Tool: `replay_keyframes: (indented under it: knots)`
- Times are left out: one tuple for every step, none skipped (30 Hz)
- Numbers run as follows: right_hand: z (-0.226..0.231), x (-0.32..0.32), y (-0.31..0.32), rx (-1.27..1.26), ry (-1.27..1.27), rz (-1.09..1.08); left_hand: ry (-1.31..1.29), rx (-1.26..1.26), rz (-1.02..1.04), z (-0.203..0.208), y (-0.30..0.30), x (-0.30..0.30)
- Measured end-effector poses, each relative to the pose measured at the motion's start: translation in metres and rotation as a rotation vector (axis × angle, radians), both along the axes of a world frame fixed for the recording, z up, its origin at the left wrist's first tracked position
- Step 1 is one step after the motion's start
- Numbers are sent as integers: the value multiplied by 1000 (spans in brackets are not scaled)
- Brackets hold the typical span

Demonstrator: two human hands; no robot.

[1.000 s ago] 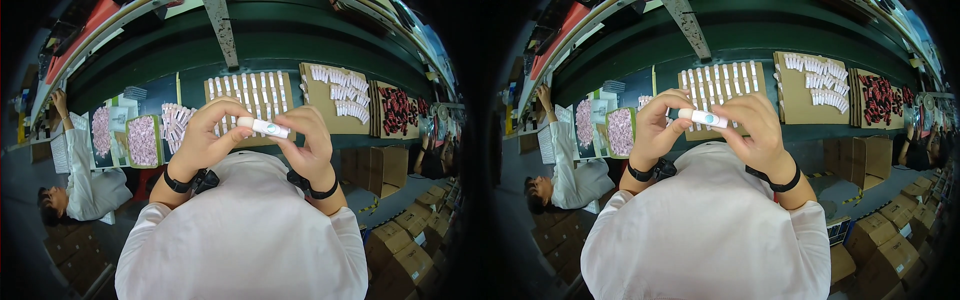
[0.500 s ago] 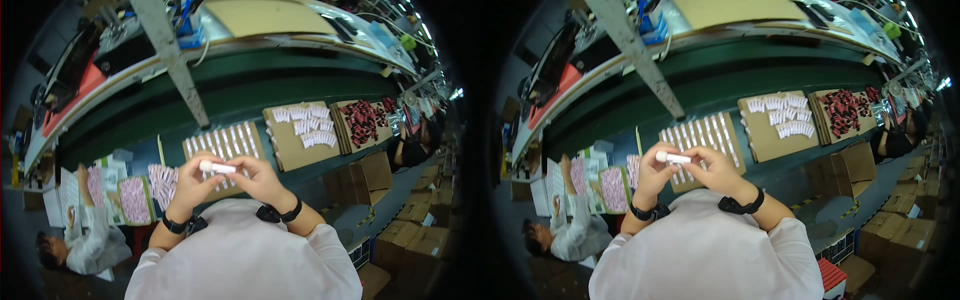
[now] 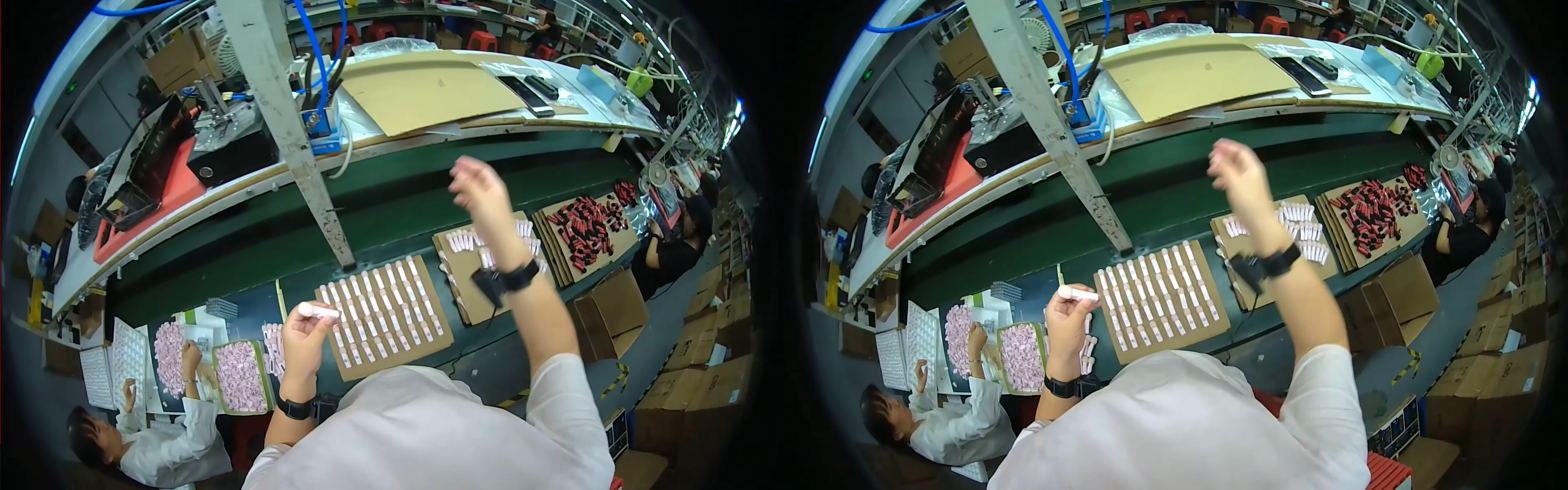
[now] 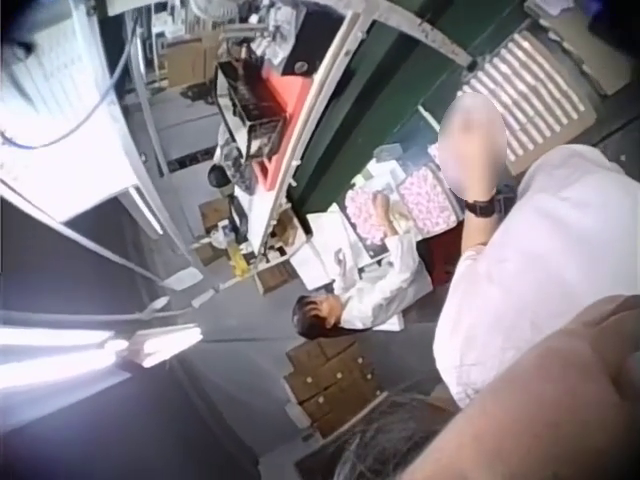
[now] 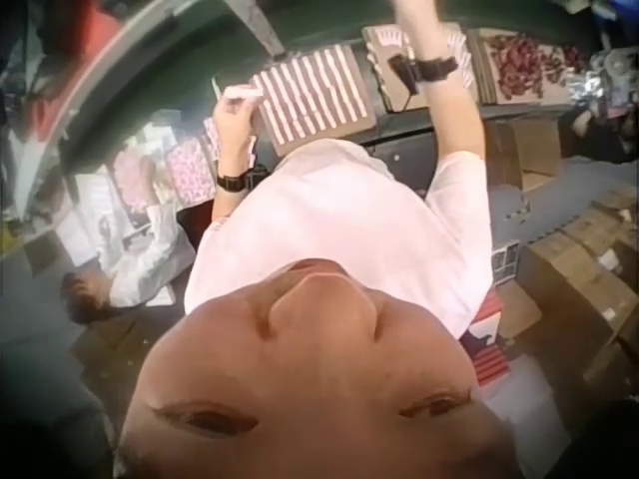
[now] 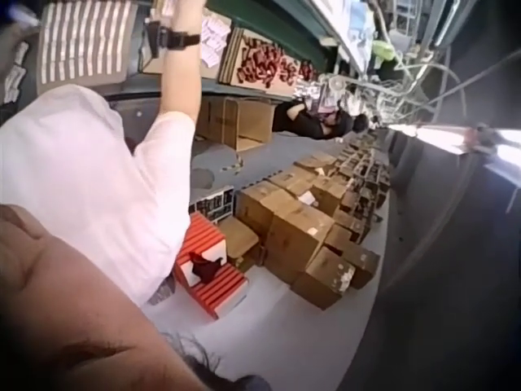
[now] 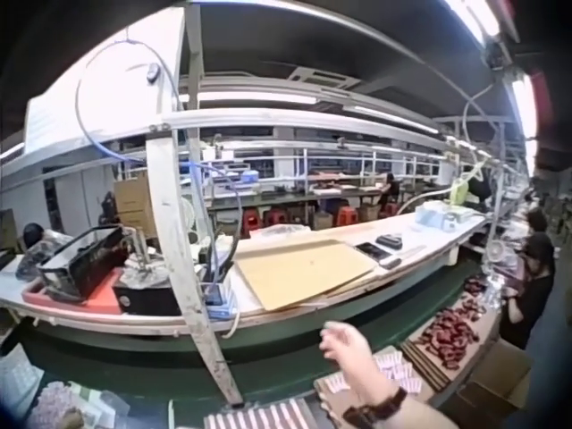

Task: The person picks up a white electronic device, inspects it by turning it over, and places it onto a cardboard sheet. They repeat this process for several devices, occasionally moving cardboard sheets to organize the items.

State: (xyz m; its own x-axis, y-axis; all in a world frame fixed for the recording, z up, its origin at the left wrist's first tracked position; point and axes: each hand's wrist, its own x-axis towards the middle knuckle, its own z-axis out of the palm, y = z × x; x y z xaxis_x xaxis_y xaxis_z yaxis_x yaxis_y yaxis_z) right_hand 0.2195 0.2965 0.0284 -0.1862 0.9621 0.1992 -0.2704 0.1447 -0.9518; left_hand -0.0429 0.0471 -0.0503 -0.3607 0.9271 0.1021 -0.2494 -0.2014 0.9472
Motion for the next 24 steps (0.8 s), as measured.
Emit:
replay_keyframes:
  knots:
    - [7,13,29,-33,47,-57,16,-17,14,-6,-3,-7]
    - [14,23,55,-69,96,-109,33,-36,32,-10,-8,-12]
    - [24,29,76,-116,98,-147,34,-30,40,-13,-15,-17]
    - [33,34,94,-161,100,-185,-2,-45,83,-15,-22,-20]
    - [37,35,110,-158,100,-172,-39,-61,131,-18,-29,-24]
    - [40,38,125,-208,47,-184,-79,-77,173,-20,-34,-26]
    - [43,40,138,-258,-5,-198,-80,-71,178,-23,-39,-29]
    - [44,38,149,-254,-6,-186,-120,-70,210,-25,-45,-32]
    - [44,37,157,-298,48,-198,-163,-71,240,-28,-51,-33]
    - [44,36,165,-342,103,-211,-206,-72,268,-30,-55,-34]
    - [45,36,174,-387,156,-224,-210,-68,277,-31,-58,-34]
    - [48,37,183,-385,152,-217,-220,-59,279,-33,-60,-34]
    - [51,39,191,-391,169,-203,-231,-53,281,-34,-63,-33]
    - [54,43,197,-398,186,-192,-241,-48,280,-35,-66,-33]
    - [52,49,201,-407,204,-186,-245,-51,279,-37,-66,-32]
    - [55,47,200,-415,197,-178,-232,-57,280,-40,-65,-32]
    - [66,44,195,-351,259,-182,-222,-64,286,-43,-64,-33]
    - [73,45,188,-292,319,-192,-213,-79,287,-44,-65,-32]
    - [77,53,181,-311,308,-193,-220,-98,292,-43,-65,-30]
    - [80,69,175,-237,319,-137,-196,-93,268,-42,-59,-29]
    - [80,86,166,-173,331,-85,-172,-97,240,-39,-56,-27]
    - [77,100,153,-195,319,-93,-149,-100,213,-38,-52,-25]
    - [70,118,136,-118,344,-26,-158,-127,208,-39,-48,-25]
    - [62,135,113,-40,369,35,-109,-127,158,-39,-43,-24]
